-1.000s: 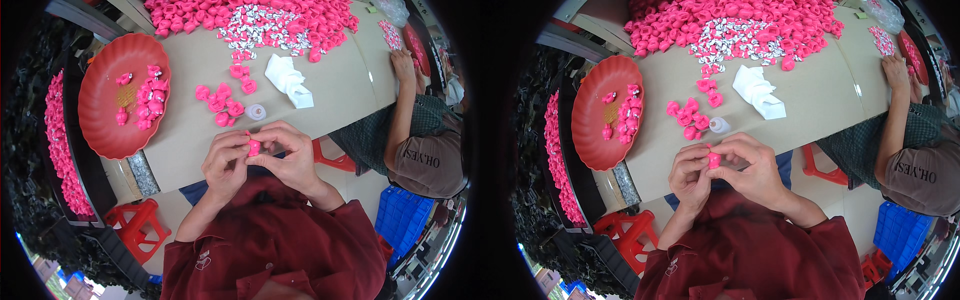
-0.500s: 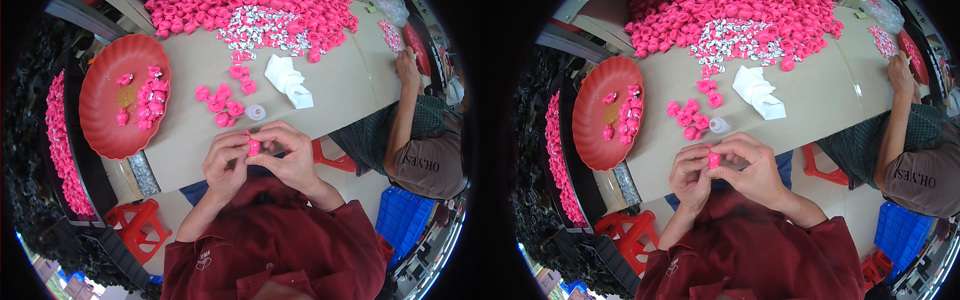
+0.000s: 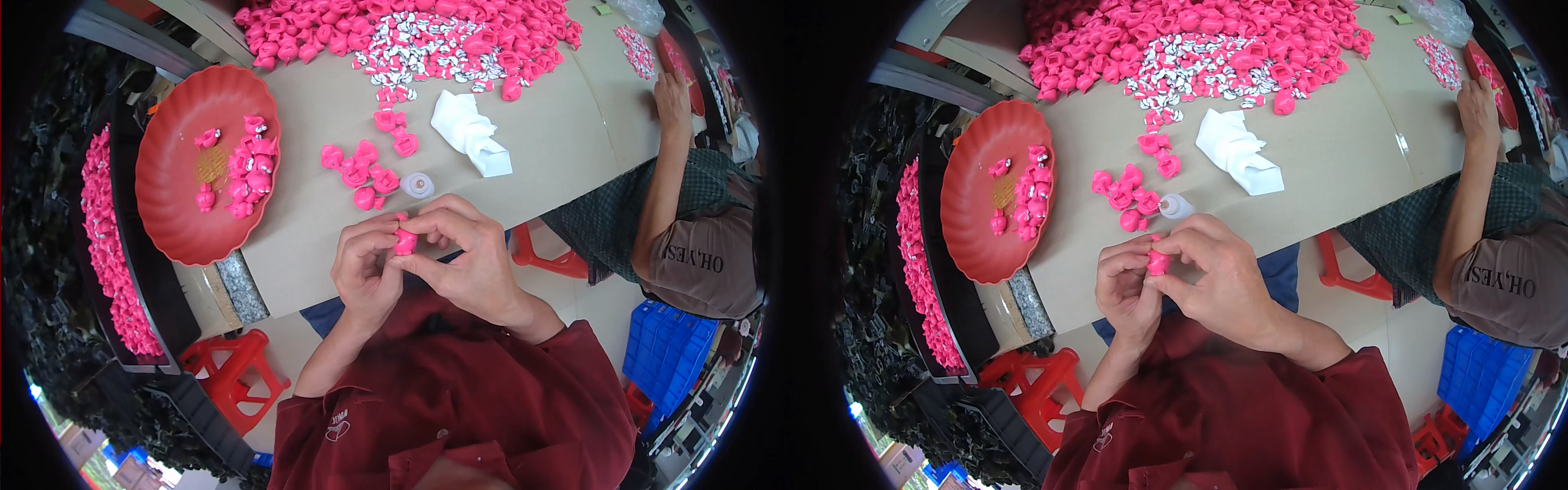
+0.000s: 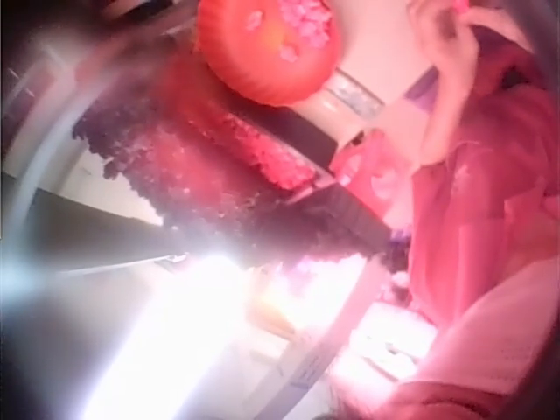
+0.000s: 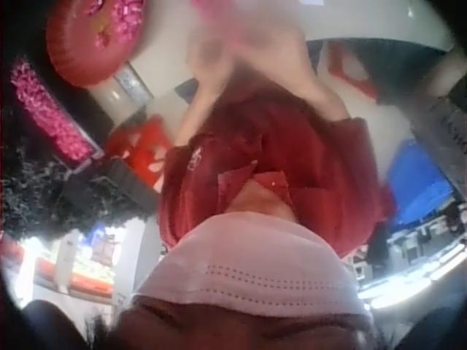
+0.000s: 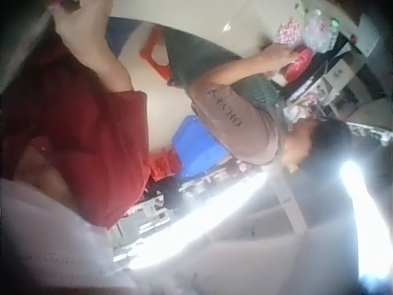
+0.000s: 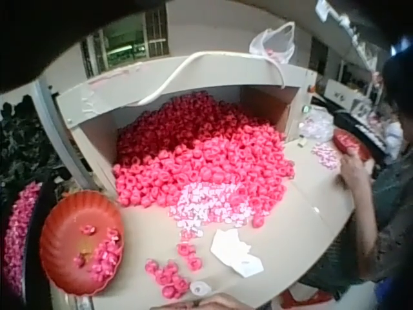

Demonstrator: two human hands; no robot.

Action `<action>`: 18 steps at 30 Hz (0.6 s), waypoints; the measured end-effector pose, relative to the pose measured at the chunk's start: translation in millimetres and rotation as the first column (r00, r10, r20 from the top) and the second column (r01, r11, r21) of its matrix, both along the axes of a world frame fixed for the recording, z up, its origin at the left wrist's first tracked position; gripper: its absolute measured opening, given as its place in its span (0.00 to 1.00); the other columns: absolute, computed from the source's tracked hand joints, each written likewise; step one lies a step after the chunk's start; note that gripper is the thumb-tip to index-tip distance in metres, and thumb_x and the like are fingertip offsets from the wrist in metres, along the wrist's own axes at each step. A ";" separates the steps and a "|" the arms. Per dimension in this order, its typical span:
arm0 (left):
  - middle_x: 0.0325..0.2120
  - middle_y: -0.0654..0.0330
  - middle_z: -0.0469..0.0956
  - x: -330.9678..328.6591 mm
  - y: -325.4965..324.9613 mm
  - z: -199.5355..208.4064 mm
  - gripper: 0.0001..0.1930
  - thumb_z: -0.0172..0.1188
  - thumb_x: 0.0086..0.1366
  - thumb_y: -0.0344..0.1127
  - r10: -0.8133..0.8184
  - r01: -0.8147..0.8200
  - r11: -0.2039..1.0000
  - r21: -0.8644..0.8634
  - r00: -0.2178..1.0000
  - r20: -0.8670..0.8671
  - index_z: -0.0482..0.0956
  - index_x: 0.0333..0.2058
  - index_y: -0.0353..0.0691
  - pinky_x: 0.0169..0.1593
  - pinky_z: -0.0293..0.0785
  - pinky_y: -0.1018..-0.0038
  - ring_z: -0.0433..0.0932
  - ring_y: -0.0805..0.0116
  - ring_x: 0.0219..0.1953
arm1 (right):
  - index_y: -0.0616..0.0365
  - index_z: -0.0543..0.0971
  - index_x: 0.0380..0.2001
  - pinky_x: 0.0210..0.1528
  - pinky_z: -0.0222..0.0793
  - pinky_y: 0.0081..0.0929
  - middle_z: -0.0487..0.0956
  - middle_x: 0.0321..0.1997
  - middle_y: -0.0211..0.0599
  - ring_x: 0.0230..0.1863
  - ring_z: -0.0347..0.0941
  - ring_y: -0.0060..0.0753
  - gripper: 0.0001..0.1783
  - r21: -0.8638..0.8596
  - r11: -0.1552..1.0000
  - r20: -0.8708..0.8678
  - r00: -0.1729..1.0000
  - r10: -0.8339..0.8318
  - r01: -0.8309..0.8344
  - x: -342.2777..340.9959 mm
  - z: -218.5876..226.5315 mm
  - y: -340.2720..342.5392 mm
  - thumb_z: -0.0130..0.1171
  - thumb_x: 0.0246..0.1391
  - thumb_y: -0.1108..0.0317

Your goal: The person attaches white components onto pink toy parts using a glue bottle at a factory workstation.

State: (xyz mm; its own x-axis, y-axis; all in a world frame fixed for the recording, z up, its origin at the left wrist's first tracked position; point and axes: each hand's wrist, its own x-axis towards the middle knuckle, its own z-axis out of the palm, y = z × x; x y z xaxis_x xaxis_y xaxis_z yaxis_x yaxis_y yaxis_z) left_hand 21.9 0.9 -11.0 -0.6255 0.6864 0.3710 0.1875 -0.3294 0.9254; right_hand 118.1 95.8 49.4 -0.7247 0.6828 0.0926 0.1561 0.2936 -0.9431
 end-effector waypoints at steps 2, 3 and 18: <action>0.37 0.50 0.70 0.2 -0.5 -0.2 0.12 0.54 0.50 0.13 0.004 -0.004 1.000 0.001 1.000 -0.011 0.69 0.33 0.32 0.44 0.74 0.71 0.75 0.56 0.43 | 0.60 0.78 0.31 0.28 0.65 0.15 0.74 0.31 0.31 0.26 0.66 0.16 0.15 -0.027 1.000 -0.016 1.000 0.007 -0.008 0.1 -1.3 -0.2 0.70 0.36 0.73; 0.36 0.50 0.70 0.5 -1.0 0.1 0.12 0.54 0.50 0.13 0.011 -0.011 1.000 -0.007 1.000 -0.008 0.69 0.33 0.33 0.44 0.74 0.70 0.75 0.56 0.43 | 0.60 0.78 0.31 0.28 0.65 0.15 0.74 0.31 0.31 0.26 0.66 0.16 0.15 -0.027 1.000 -0.017 1.000 0.009 -0.009 0.3 -1.7 -0.2 0.70 0.36 0.73; 0.34 0.52 0.74 -1.6 0.7 2.6 0.11 0.58 0.47 0.15 0.069 -0.080 0.995 -0.058 0.982 -0.177 0.74 0.30 0.34 0.42 0.74 0.70 0.76 0.58 0.39 | 0.61 0.79 0.31 0.28 0.61 0.15 0.72 0.30 0.29 0.27 0.62 0.14 0.15 -0.252 0.963 -0.139 0.988 0.065 -0.099 5.4 -16.9 9.5 0.70 0.36 0.73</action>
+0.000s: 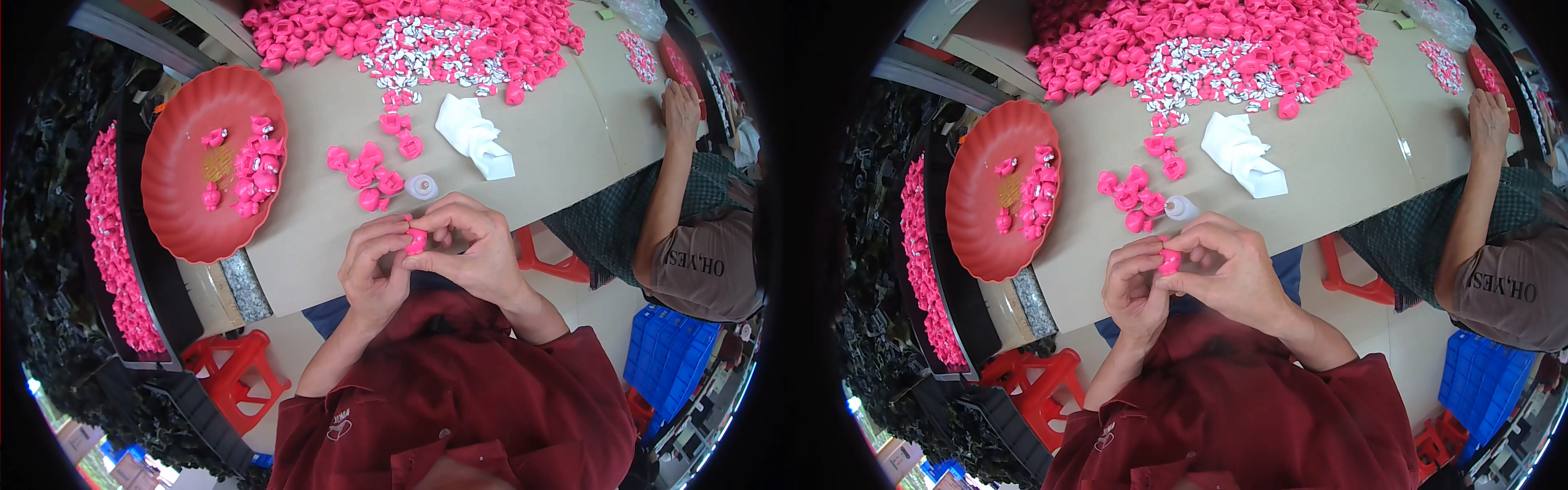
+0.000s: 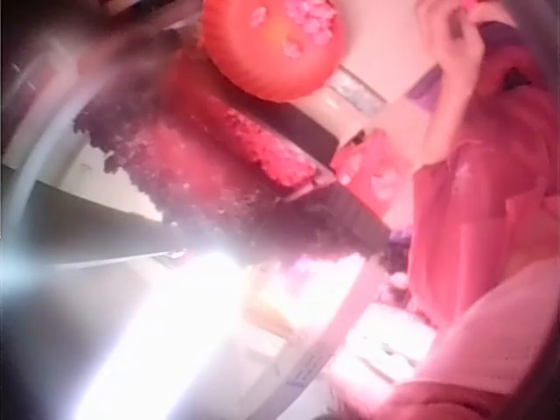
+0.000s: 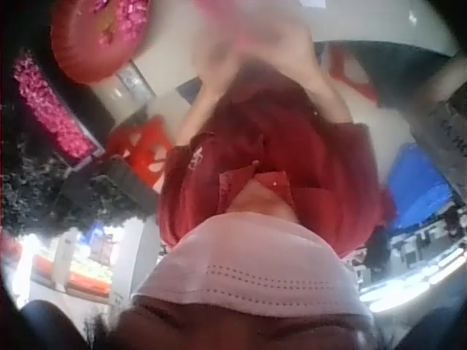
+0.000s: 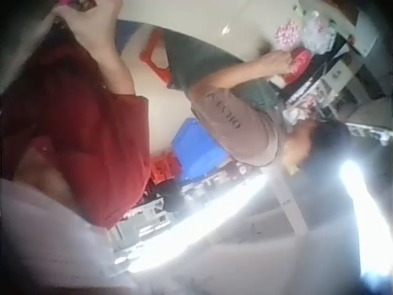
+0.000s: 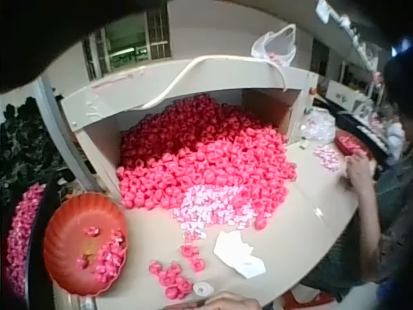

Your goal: The person attaches white components onto pink toy parts using a glue bottle at a factory workstation.

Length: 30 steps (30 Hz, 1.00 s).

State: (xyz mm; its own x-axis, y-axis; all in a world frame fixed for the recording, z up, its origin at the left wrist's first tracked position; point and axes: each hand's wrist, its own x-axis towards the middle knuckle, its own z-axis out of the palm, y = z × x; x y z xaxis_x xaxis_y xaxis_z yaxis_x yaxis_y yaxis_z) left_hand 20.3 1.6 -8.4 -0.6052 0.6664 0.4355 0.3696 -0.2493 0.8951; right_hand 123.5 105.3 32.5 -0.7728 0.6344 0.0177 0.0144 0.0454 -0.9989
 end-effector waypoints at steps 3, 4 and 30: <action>0.35 0.52 0.74 0.5 -0.1 1.5 0.11 0.57 0.48 0.14 0.002 -0.001 1.000 -0.011 0.998 0.064 0.74 0.31 0.33 0.42 0.74 0.71 0.76 0.59 0.40 | 0.60 0.79 0.32 0.29 0.62 0.15 0.73 0.30 0.30 0.27 0.63 0.15 0.16 0.105 0.994 0.011 1.000 -0.029 0.028 -2.3 2.2 -1.0 0.71 0.35 0.72; 0.35 0.52 0.74 0.6 -0.6 1.5 0.12 0.56 0.48 0.14 -0.001 0.002 1.000 -0.014 0.994 0.109 0.74 0.32 0.33 0.42 0.74 0.71 0.76 0.60 0.40 | 0.60 0.78 0.32 0.29 0.63 0.16 0.74 0.31 0.30 0.27 0.64 0.16 0.17 0.145 0.989 0.038 0.999 -0.039 0.033 -3.2 5.0 -1.3 0.71 0.35 0.71; 0.51 0.50 0.66 -28.3 -13.9 8.7 0.22 0.58 0.53 0.18 -0.411 0.438 0.889 0.130 0.642 0.647 0.69 0.49 0.30 0.52 0.70 0.71 0.70 0.63 0.51 | 0.61 0.79 0.33 0.32 0.71 0.24 0.75 0.33 0.35 0.33 0.73 0.28 0.14 0.318 0.945 0.002 0.996 -0.087 0.082 1.7 2.2 -4.6 0.66 0.37 0.77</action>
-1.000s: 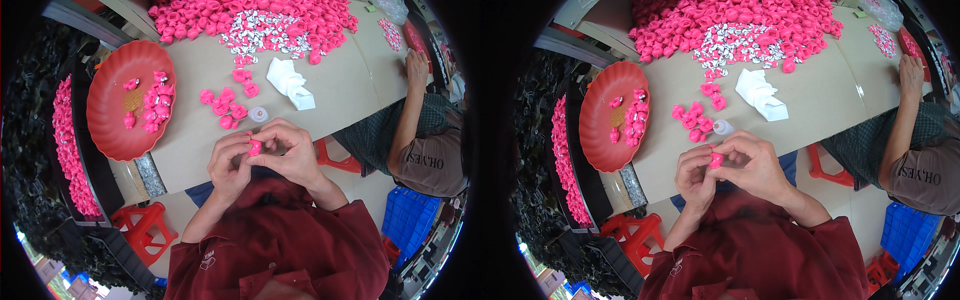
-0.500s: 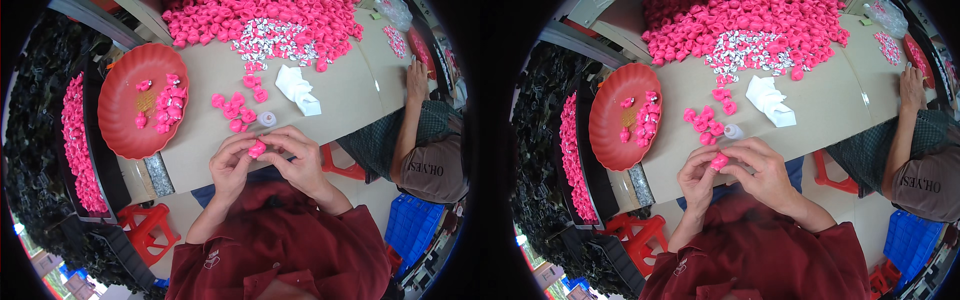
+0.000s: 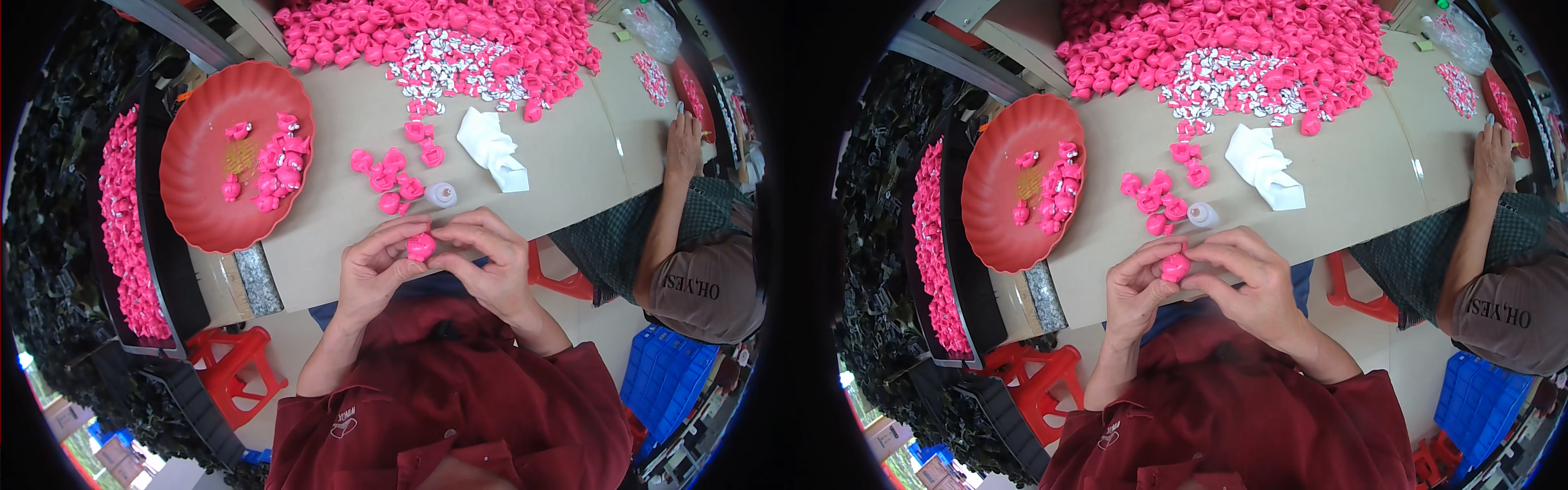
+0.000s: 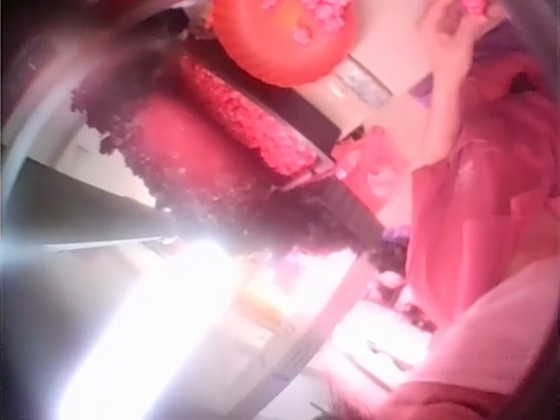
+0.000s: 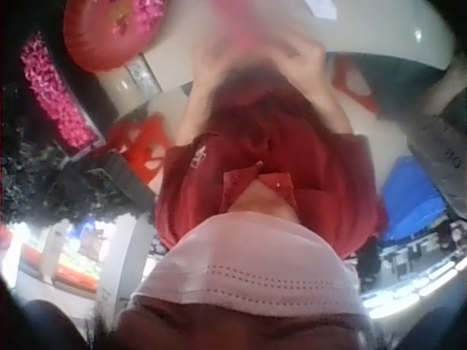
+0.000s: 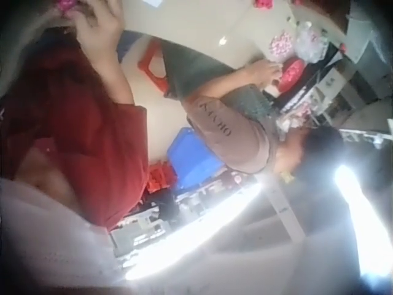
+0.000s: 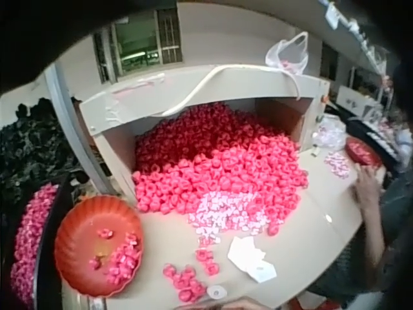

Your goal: The person attaches white components onto pink toy parts using a glue bottle at a factory workstation.

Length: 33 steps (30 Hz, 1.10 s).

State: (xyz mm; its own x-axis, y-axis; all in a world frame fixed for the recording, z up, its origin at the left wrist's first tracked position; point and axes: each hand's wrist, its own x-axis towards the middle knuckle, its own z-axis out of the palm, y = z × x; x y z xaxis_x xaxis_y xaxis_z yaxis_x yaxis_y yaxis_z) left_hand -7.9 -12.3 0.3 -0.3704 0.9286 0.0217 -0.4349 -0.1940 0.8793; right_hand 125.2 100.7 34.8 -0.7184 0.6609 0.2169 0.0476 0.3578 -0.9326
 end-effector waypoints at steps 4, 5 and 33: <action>0.50 0.51 0.66 -4.4 -0.1 4.1 0.21 0.59 0.52 0.18 0.023 -0.023 0.999 -0.023 0.999 0.033 0.70 0.48 0.30 0.53 0.69 0.71 0.70 0.64 0.50 | 0.58 0.79 0.32 0.31 0.67 0.21 0.75 0.35 0.33 0.33 0.71 0.25 0.18 0.038 0.993 0.024 0.993 -0.114 0.113 8.5 -0.4 15.0 0.70 0.32 0.72; 0.50 0.51 0.66 -4.8 0.1 4.9 0.21 0.59 0.52 0.18 0.027 -0.027 0.999 -0.024 0.999 0.034 0.70 0.48 0.30 0.53 0.69 0.71 0.70 0.64 0.50 | 0.59 0.78 0.35 0.31 0.65 0.20 0.75 0.36 0.33 0.32 0.69 0.24 0.22 0.042 0.989 0.072 0.987 -0.142 0.139 6.8 1.9 19.1 0.71 0.31 0.72; 0.45 0.54 0.70 -11.4 2.3 -2.8 0.17 0.60 0.55 0.24 0.091 -0.091 0.996 -0.006 0.995 0.036 0.72 0.45 0.31 0.52 0.67 0.70 0.73 0.61 0.47 | 0.63 0.72 0.41 0.34 0.68 0.23 0.75 0.33 0.41 0.32 0.73 0.36 0.17 -0.003 0.997 -0.006 0.997 -0.073 0.073 8.9 3.3 10.2 0.60 0.44 0.74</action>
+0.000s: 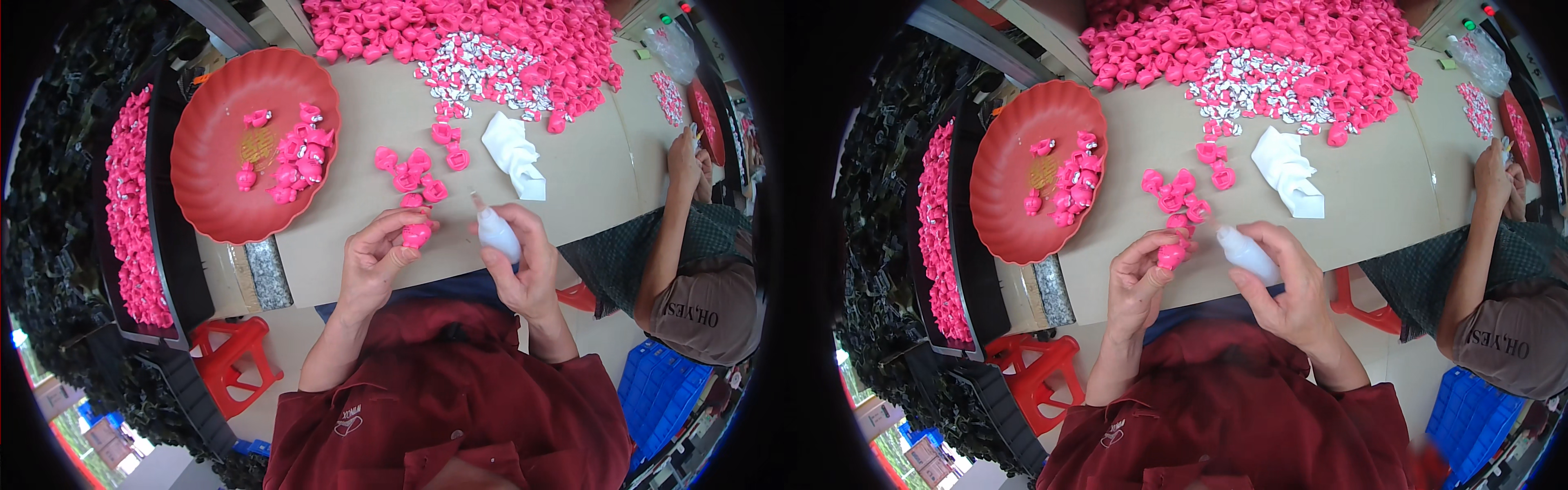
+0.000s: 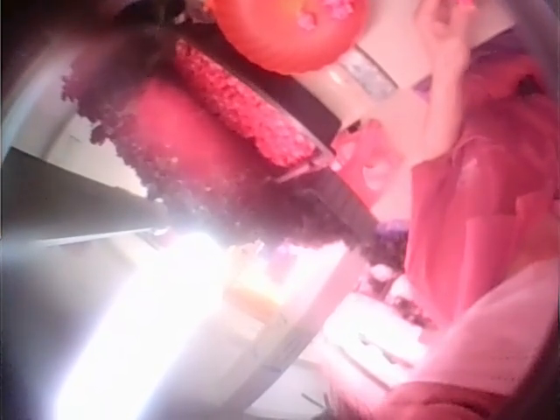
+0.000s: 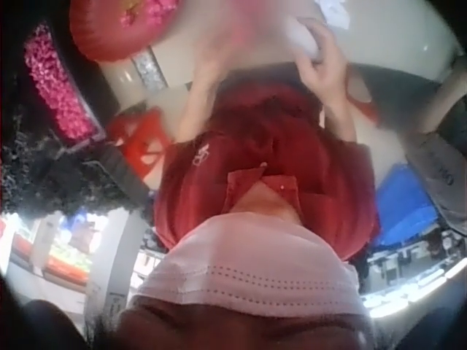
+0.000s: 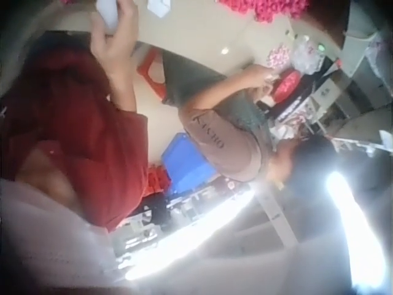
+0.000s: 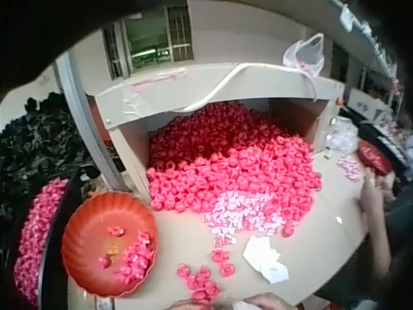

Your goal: The person attaches white components onto pink toy parts using a glue bottle at a factory workstation.

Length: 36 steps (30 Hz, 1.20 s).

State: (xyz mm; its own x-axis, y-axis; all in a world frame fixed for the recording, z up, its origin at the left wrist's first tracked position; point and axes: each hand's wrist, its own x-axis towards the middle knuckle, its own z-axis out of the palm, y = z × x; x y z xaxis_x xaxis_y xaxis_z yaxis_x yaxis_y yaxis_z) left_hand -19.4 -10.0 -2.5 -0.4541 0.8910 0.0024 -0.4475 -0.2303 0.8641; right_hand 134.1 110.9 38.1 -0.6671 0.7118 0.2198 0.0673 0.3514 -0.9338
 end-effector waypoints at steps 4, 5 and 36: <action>0.44 0.54 0.71 -0.8 0.1 2.0 0.18 0.61 0.54 0.25 0.017 -0.017 0.999 0.029 0.999 0.028 0.73 0.45 0.32 0.53 0.66 0.70 0.73 0.62 0.46 | 0.64 0.74 0.38 0.25 0.64 0.24 0.74 0.27 0.39 0.24 0.68 0.32 0.17 0.171 0.983 0.005 0.997 0.071 -0.071 2.6 13.6 3.7 0.62 0.41 0.72; 0.44 0.54 0.71 -0.7 0.0 2.9 0.18 0.61 0.54 0.25 0.019 -0.020 0.999 0.030 0.999 0.029 0.73 0.45 0.32 0.53 0.66 0.70 0.73 0.62 0.46 | 0.64 0.74 0.38 0.25 0.63 0.24 0.74 0.26 0.38 0.23 0.68 0.31 0.17 0.186 0.978 0.020 0.996 0.090 -0.092 3.0 16.3 3.0 0.62 0.41 0.73; 0.42 0.55 0.74 -0.8 0.9 4.2 0.18 0.58 0.57 0.25 0.056 -0.052 0.998 -0.032 0.989 0.136 0.70 0.48 0.31 0.50 0.69 0.70 0.74 0.64 0.46 | 0.63 0.79 0.35 0.21 0.61 0.21 0.78 0.22 0.35 0.20 0.65 0.28 0.23 0.284 0.951 -0.011 0.992 0.128 -0.120 -5.4 16.2 -0.7 0.70 0.28 0.75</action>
